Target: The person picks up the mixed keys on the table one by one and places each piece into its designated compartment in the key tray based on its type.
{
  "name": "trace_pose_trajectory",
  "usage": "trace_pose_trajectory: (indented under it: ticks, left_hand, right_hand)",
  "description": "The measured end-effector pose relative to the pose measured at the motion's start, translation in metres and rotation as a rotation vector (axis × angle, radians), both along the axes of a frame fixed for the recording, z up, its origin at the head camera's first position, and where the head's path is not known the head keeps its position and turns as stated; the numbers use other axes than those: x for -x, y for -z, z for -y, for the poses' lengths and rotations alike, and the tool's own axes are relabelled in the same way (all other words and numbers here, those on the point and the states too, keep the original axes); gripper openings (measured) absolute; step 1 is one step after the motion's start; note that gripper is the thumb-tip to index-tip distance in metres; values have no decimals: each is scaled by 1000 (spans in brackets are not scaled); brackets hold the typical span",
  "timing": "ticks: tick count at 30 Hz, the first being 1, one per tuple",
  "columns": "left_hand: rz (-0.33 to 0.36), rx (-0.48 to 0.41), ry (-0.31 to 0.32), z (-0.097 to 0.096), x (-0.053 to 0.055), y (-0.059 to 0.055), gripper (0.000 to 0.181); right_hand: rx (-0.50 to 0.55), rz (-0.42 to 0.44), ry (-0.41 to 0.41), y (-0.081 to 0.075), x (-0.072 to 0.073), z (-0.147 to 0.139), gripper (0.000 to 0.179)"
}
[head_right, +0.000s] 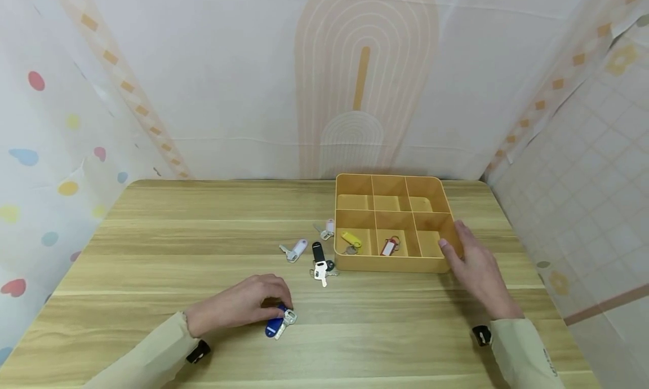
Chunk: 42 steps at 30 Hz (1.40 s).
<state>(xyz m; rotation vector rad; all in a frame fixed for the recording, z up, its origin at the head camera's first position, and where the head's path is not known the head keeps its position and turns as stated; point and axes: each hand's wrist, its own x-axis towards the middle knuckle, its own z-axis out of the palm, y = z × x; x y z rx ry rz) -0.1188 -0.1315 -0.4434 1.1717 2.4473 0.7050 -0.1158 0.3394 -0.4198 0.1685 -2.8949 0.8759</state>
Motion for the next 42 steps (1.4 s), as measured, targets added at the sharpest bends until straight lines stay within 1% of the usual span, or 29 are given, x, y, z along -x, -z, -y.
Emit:
trace_pose_trajectory:
  ticks: [4,8,13,16,18,20,27,30,34,42]
  left_hand:
    - [-56,25,17,-2,0,-1,8]
    - [-99,28,35,-2,0,-1,7]
    - [-142,18,62,-2,0,0,8]
    - [-151,14,64,-2,1,2,8]
    - [-144,10,58,-1,1,2,8]
    - [-121,-3,47,-1,0,2,8]
    - [30,-84,-5,0,0,-1,10]
    - [68,-119,-18,0,-1,-3,11]
    - [76,-162,-19,0,-1,-5,11]
    - [50,-208,-38,-2,-1,-12,11]
  right_hand:
    - [4,-14,-8,2,0,-1,67]
    - [14,-9,-15,3,0,-1,67]
    - [20,14,-17,3,-1,-2,68]
    - [19,20,-15,3,-1,-2,69]
    - [17,20,-15,3,-1,-2,68]
    - [16,19,-15,3,-1,-2,68]
    - [5,10,-15,3,0,-2,68]
    - [2,15,-11,3,0,-2,68]
    - [2,19,-11,2,0,-2,69]
    - [-15,-8,-11,3,2,-1,66]
